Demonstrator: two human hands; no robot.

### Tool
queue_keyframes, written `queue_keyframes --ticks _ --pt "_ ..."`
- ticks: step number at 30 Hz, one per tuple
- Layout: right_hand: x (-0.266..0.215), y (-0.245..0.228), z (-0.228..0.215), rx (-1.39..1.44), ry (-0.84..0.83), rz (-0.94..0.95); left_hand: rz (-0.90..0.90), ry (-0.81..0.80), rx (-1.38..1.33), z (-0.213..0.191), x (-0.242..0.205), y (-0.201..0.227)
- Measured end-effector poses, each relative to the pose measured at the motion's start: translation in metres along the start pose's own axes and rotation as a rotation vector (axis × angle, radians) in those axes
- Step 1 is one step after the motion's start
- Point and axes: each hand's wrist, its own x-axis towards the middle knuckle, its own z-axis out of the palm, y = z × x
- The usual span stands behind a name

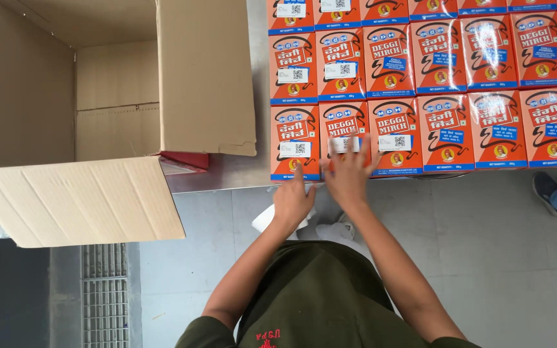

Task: The person unpacks small orange boxes from a larger cardboard carton and arranges them on a metal table. They then peel labels from a roll and apply them to the top of each small box.

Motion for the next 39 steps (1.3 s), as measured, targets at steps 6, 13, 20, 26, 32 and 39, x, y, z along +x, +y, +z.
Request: queue_keyframes --ticks 6,13,20,26,32,39 --pt "0.006 -0.054 0.014 0.103 -0.145 -0.248 -0.061 0.076 0.038 0.004 -0.002 -0.035" --pt "0.009 -0.023 0.012 0.011 -0.113 -0.161 -0.061 0.146 0.009 0.005 0.002 -0.034" --pt "0.001 -0.012 -0.025 0.190 0.000 -0.191 -0.096 0.184 -0.307 -0.016 0.001 0.000" --pt "-0.029 0.034 -0.008 0.705 -0.671 0.329 -0.109 0.306 -0.791 -0.010 0.010 0.026" --pt "-0.035 0.038 -0.043 1.414 -0.887 0.526 0.078 0.424 -1.057 0.006 0.004 0.064" --pt "-0.048 0.099 -0.020 1.069 -0.562 0.515 -0.047 0.514 -0.808 0.000 -0.023 0.125"
